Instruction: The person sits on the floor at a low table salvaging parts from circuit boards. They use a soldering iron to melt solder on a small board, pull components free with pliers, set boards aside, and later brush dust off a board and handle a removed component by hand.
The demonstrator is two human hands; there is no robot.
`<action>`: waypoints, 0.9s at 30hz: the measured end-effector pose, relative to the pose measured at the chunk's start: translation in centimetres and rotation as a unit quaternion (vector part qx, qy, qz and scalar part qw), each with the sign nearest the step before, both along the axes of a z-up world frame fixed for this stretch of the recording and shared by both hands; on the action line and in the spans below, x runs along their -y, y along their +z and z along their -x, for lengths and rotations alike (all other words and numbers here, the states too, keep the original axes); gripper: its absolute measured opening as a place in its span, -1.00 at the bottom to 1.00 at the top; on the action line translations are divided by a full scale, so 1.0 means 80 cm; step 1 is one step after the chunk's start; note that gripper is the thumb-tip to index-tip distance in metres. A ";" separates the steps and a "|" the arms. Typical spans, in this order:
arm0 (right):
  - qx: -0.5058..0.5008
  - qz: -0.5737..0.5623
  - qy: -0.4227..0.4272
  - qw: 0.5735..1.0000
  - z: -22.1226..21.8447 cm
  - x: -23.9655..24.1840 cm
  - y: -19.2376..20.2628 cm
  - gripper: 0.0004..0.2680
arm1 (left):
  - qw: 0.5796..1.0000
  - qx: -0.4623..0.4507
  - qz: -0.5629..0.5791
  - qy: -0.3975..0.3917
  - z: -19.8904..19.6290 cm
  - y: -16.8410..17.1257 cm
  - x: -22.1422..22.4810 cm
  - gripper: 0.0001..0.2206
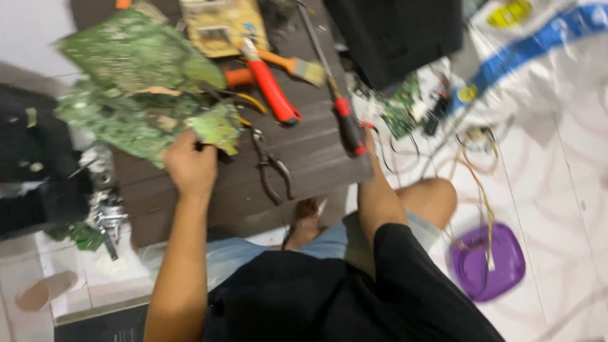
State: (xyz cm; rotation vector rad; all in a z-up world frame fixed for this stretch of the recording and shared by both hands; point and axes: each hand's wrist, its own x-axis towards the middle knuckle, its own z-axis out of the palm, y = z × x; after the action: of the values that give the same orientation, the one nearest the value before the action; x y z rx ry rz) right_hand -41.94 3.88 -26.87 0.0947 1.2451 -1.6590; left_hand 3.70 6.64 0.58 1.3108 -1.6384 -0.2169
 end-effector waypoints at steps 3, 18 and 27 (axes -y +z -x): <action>-0.002 0.049 -0.036 0.998 -0.020 0.027 0.040 -0.55 | 1.000 0.003 0.002 0.027 0.003 -0.008 0.003 -0.89; -0.082 0.191 -0.146 0.967 0.041 -0.015 0.179 -0.81 | 0.998 -0.014 -0.055 -0.009 0.004 0.011 0.000 -0.93; -0.391 0.327 -0.003 0.860 -0.112 -0.126 0.377 -0.79 | 0.993 0.022 -0.111 -0.023 0.005 0.006 -0.004 -0.84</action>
State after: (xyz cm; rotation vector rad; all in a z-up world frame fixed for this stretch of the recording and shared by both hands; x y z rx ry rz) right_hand -33.00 13.94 3.29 -1.0905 1.1389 -2.1236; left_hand 3.27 6.94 1.09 1.4529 -1.7217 -0.4110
